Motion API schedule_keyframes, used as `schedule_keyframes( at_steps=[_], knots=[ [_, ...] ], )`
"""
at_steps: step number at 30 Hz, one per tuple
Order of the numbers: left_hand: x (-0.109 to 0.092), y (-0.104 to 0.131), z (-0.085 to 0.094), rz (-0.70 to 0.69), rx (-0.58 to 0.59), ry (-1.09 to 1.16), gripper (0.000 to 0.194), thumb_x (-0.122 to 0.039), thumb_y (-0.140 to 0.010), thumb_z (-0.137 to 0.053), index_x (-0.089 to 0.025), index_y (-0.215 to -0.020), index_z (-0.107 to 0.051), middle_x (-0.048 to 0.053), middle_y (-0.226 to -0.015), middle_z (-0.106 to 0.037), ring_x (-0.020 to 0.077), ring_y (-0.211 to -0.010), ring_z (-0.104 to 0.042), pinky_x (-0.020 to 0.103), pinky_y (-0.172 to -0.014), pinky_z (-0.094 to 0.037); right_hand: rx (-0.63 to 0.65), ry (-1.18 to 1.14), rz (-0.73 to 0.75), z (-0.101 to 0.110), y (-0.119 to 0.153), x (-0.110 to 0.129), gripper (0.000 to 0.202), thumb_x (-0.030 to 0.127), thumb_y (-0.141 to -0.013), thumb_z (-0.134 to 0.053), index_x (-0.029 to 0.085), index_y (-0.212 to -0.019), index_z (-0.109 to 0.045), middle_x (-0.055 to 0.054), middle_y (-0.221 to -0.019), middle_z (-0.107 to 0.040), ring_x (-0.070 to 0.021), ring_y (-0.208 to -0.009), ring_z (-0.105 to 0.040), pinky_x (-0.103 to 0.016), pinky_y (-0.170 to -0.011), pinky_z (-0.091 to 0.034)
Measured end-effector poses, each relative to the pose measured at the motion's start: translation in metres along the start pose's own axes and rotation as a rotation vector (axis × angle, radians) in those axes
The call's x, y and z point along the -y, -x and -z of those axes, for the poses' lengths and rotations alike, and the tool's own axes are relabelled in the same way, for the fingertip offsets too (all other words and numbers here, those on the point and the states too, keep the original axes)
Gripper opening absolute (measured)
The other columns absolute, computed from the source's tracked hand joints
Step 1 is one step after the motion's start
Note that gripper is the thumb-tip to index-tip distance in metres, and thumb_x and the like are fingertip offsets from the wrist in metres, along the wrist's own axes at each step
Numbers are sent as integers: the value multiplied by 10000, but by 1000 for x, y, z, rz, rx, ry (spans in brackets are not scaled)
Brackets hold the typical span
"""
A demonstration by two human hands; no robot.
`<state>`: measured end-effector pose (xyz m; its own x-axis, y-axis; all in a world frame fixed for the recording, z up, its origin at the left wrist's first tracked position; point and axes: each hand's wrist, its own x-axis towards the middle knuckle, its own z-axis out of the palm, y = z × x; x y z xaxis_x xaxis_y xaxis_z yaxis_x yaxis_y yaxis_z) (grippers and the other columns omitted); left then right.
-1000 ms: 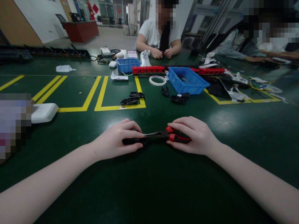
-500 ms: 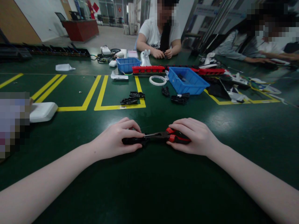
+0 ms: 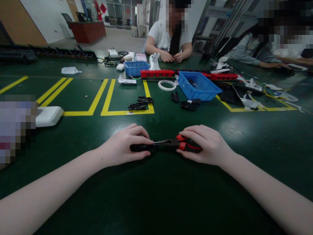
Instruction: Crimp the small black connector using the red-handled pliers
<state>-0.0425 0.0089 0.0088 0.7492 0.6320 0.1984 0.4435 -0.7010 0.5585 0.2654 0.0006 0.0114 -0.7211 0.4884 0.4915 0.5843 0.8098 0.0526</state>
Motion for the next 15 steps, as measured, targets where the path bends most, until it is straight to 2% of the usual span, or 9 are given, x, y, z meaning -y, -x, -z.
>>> schedule_keyframes(
  at_steps=[6,11,15],
  knots=[
    [0,0,1,8,-1,24,232,-262,-911,-654,-227,-1132,-718,62,-1103,-627,220,-1015,-552,375,-859,-516,-7,21,9,-1,0,3,352,383,-850,-702,144,-1094,-621,-133,-959,-719,-236,-817,-694,-358,-686,-561],
    [1,-1,0,26,-6,35,239,-277,-911,-654,-232,-1138,-716,62,-1099,-626,219,-1007,-555,369,-852,-513,28,42,-12,-3,-1,3,468,409,-875,-670,110,-1225,-587,-152,-1012,-717,-249,-867,-690,-376,-716,-552],
    [3,-1,-1,28,-6,47,250,-277,-906,-659,-242,-1148,-711,56,-1102,-618,220,-1004,-566,360,-835,-517,50,65,3,-3,-2,1,359,431,-886,-645,126,-1075,-629,-126,-952,-719,-242,-839,-684,-397,-744,-518]
  ],
)
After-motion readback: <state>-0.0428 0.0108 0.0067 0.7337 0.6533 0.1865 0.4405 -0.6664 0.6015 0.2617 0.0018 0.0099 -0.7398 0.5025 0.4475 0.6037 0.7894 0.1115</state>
